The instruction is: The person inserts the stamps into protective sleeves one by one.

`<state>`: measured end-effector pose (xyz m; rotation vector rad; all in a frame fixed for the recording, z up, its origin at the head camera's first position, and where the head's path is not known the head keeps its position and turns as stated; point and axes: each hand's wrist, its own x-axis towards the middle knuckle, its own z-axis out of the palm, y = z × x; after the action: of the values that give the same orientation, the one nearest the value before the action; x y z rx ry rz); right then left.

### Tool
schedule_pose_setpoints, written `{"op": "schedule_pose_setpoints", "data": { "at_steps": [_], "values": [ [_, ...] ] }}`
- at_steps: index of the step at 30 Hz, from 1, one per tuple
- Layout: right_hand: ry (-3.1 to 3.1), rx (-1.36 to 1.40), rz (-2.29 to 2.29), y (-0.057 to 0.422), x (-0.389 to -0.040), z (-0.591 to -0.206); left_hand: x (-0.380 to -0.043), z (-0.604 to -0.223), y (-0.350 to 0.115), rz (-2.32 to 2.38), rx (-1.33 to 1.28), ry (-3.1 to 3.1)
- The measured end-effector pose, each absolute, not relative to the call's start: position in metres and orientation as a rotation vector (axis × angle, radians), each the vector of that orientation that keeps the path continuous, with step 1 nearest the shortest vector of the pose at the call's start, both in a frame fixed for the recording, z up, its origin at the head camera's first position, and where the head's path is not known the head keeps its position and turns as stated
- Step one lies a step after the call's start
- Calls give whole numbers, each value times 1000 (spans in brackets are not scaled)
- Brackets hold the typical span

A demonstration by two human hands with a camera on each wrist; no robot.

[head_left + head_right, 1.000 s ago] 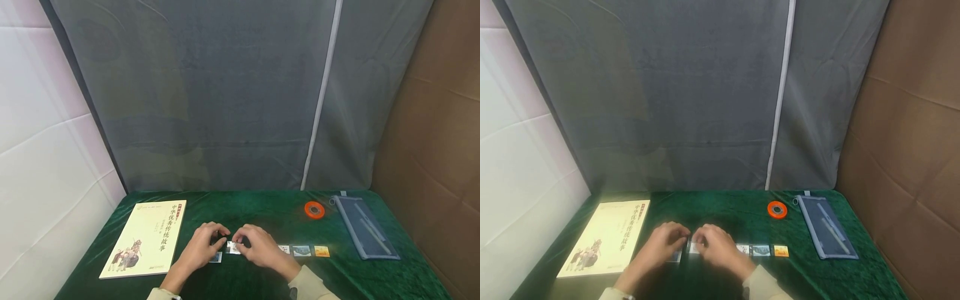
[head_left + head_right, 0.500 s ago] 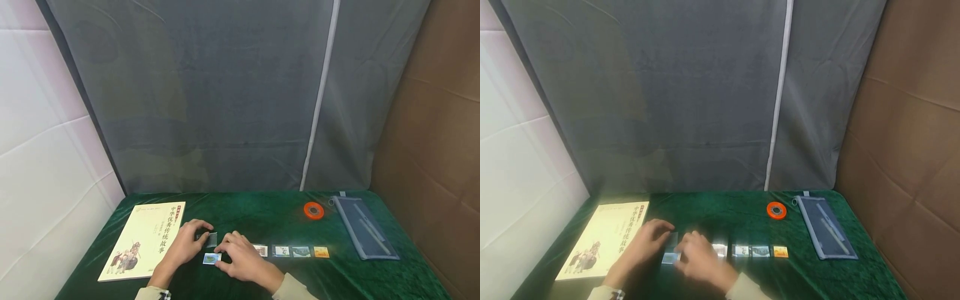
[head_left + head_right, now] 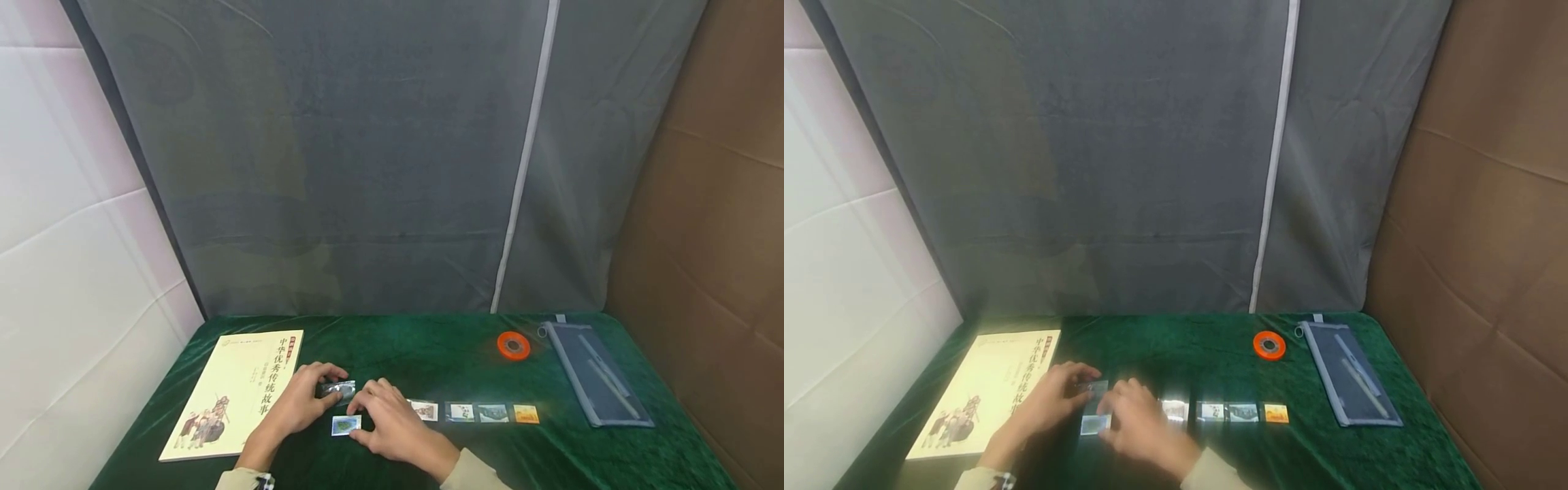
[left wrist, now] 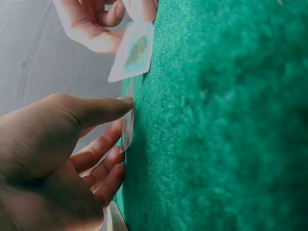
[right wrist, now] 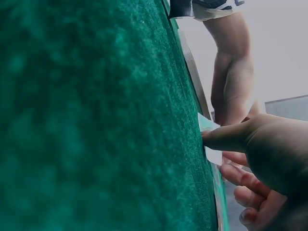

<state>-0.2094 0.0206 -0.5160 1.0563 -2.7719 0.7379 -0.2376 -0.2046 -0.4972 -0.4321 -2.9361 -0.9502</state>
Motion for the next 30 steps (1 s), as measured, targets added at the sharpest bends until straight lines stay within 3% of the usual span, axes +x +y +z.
{"op": "schedule_pose_setpoints", "data": {
  "at_steps": [14, 22, 30],
  "values": [
    [-2695, 1087, 1113, 38, -200, -514, -236, -498, -203, -1051, -529, -2870],
    [-2653, 912, 1543, 91, -202, -508, -228, -486, -166, -1259, -651, -2743],
    [-2597, 652, 1673, 149, -199, -511, -222, -484, -119, -1531, -809, -2700]
  ]
}}
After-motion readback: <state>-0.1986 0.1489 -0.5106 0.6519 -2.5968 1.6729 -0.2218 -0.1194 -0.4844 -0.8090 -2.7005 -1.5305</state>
